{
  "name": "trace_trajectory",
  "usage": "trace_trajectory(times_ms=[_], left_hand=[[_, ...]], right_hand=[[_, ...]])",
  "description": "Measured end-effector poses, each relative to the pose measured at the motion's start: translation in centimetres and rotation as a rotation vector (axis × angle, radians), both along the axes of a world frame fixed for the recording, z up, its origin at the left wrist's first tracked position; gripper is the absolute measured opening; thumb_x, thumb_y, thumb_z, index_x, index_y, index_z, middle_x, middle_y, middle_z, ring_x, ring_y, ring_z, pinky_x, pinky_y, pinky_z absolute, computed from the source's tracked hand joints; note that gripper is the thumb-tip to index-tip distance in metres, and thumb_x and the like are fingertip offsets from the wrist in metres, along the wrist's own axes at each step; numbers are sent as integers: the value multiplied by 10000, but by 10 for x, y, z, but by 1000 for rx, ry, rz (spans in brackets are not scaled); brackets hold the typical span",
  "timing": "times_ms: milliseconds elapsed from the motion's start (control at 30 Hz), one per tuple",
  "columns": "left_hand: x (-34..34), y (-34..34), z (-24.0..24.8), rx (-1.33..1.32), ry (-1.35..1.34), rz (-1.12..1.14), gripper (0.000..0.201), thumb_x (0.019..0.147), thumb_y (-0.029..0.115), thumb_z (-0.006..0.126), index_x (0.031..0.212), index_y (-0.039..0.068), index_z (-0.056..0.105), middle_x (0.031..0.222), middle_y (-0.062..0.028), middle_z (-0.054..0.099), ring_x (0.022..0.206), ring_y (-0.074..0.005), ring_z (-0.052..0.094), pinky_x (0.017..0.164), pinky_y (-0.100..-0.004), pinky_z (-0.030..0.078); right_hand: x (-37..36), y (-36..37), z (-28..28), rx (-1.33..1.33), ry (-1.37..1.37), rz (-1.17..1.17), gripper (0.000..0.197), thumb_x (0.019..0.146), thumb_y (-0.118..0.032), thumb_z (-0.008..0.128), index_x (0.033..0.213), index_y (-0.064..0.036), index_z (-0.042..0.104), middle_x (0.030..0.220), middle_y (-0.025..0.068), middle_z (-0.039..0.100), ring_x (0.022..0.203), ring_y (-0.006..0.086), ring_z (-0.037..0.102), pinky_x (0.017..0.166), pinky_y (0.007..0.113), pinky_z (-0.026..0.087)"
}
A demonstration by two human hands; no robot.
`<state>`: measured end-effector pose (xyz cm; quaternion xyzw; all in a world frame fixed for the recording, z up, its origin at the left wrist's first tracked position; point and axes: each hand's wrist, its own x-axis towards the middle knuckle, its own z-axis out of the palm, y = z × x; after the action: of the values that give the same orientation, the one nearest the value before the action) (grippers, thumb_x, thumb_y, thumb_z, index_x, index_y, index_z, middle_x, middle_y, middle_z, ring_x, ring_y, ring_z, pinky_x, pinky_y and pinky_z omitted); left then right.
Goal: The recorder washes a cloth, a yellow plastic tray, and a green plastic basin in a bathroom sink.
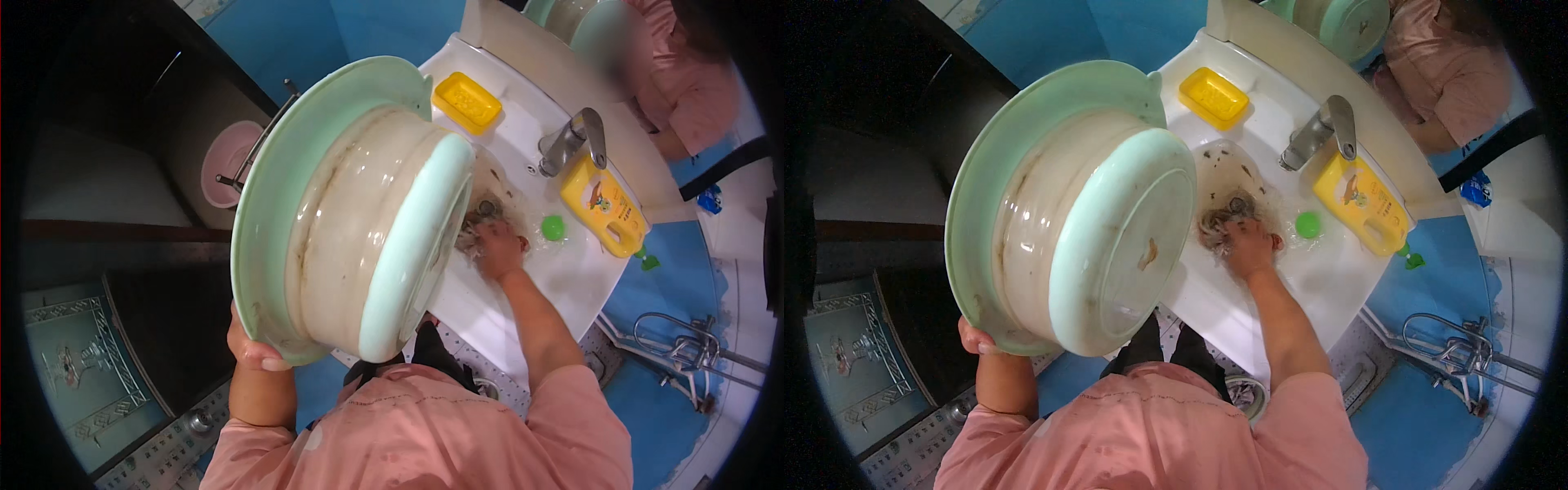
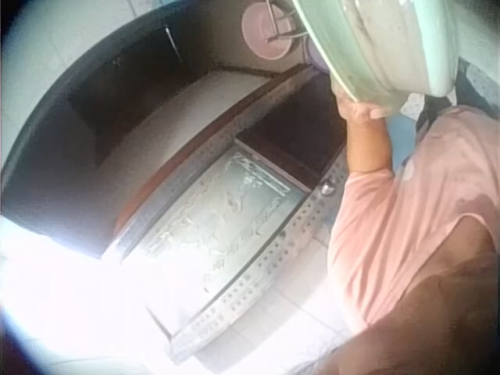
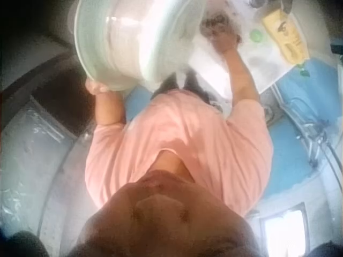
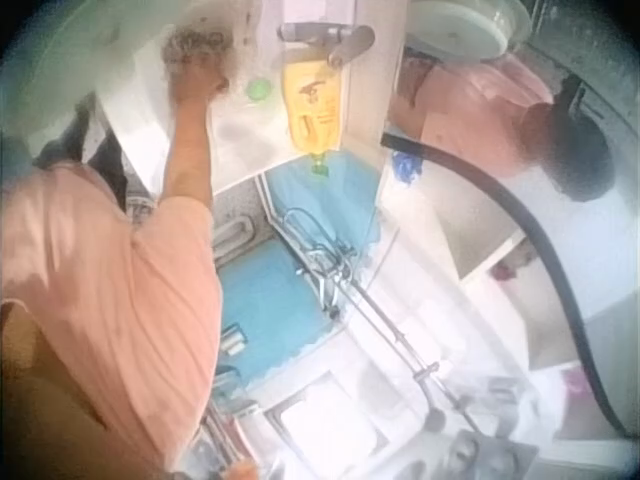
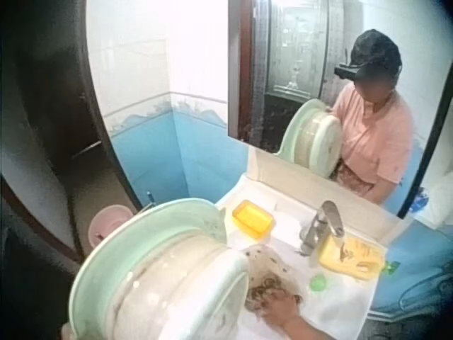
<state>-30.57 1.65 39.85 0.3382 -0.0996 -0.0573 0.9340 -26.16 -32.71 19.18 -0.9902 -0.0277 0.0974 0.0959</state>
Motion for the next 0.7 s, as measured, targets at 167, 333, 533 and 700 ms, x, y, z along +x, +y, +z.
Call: trace_trajectory(times_ms=[167, 333, 533, 700], left_hand=[[22, -14, -2, 14, -49, -50, 885, 433, 31, 698, 1260, -109, 416, 1166, -213, 561, 1067, -335, 559, 945, -410, 421], [33, -34, 8, 31, -161, -257, 897, 460, 72, 737, 1271, -113, 400, 1208, -197, 532, 1121, -287, 524, 977, -380, 380], [30, -78, 31, 331, -27, -310, 1052, 453, 243, 843, 1323, -85, 351, 1240, -137, 509, 1154, -234, 489, 1005, -344, 336], [42, -101, 37, 409, 27, -266, 1101, 466, 354, 870, 1331, -77, 343, 1254, -130, 495, 1160, -207, 480, 1006, -334, 340]], right_hand=[[13, -47, 36, 1059, 184, -375, 319, 776, -37, 570, 1091, -78, 578, 903, 67, 641, 856, 189, 614, 801, 268, 473], [35, -17, 214, 1279, -323, -93, 411, 749, -55, 577, 1158, -40, 538, 1022, 83, 589, 983, 150, 543, 887, 277, 418], [75, 1, 288, 917, -134, 67, 327, 776, -244, 541, 1021, -39, 611, 777, 81, 614, 755, 213, 583, 739, 353, 470], [60, 28, 282, 618, -673, 266, 183, 735, -225, 565, 732, -44, 595, 671, 152, 568, 681, 350, 565, 641, 419, 455]])
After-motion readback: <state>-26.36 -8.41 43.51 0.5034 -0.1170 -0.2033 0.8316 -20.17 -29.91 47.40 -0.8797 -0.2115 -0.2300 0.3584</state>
